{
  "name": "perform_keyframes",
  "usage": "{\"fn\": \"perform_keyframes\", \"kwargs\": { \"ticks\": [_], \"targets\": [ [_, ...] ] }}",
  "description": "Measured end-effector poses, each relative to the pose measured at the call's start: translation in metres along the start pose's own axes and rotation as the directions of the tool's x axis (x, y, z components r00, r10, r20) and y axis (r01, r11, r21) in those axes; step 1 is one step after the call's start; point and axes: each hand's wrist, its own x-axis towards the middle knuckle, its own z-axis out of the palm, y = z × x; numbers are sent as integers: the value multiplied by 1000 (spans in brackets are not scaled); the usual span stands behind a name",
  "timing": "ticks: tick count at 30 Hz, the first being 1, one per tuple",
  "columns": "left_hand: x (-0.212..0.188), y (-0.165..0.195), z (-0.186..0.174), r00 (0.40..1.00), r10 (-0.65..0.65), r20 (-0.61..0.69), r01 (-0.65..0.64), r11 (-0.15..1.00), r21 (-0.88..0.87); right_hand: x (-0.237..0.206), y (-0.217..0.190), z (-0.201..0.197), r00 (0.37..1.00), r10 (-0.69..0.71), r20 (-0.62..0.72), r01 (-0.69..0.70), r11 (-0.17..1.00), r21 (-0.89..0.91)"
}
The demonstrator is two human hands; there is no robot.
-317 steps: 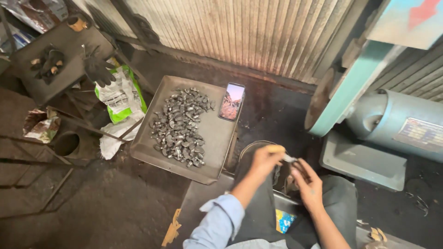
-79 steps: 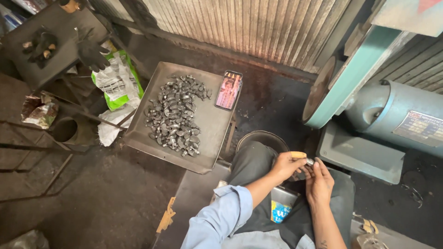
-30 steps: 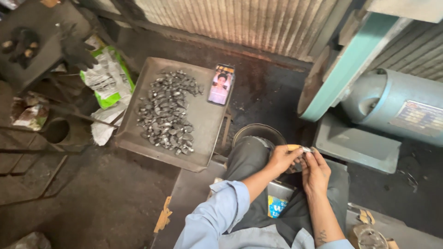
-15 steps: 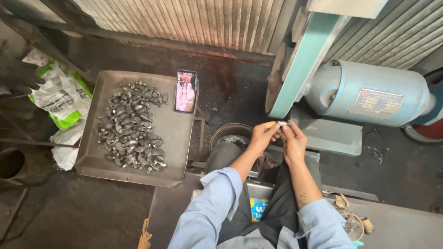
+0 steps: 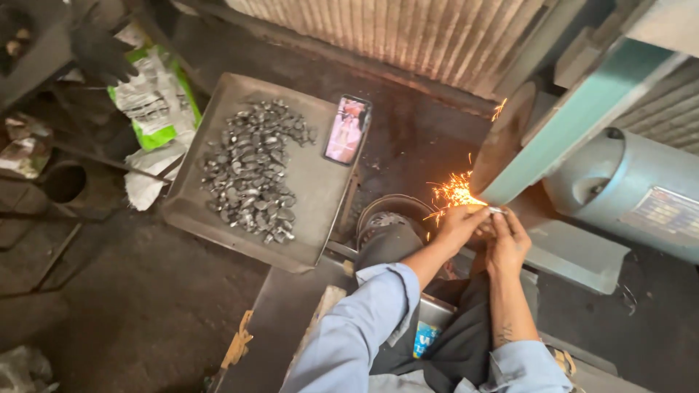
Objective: The person repeatedly picks small metal pieces from a tray and grinds them against a rotating belt grinder, creating sparks. The person holds each piece with both hands, rotates it to grind different edges, and returns it to the tray. A smartphone playing a video is visible on the tray.
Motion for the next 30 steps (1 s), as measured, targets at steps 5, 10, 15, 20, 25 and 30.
{"fn": "perform_keyframes", "kwargs": {
  "ticks": [5, 10, 15, 20, 25, 30],
  "targets": [
    [-7, 28, -12, 994, 45, 96, -62, 981, 186, -10, 2, -6, 996, -90, 13, 90, 996, 5],
    [-50, 114, -111, 889, 389, 244, -350, 231, 908, -53, 0, -18, 1000, -14, 22, 21, 949, -314],
    [-89, 187, -255, 943, 311, 115, 71, -527, 847, -94, 5, -21, 964, 212, 158, -89, 822, -563],
    [-90, 199, -322, 976, 175, 129, 40, -726, 687, -119, 18, 0, 808, 191, 557, 400, 517, -757],
    [-76, 201, -315, 984, 161, 80, 51, -673, 738, -129, 8, 14, 696, 459, 552, 480, 274, -833],
    [-82, 177, -235, 990, 94, -102, 28, 587, 809, -126, 4, 22, 821, 299, 486, 309, 484, -819]
  ]
}}
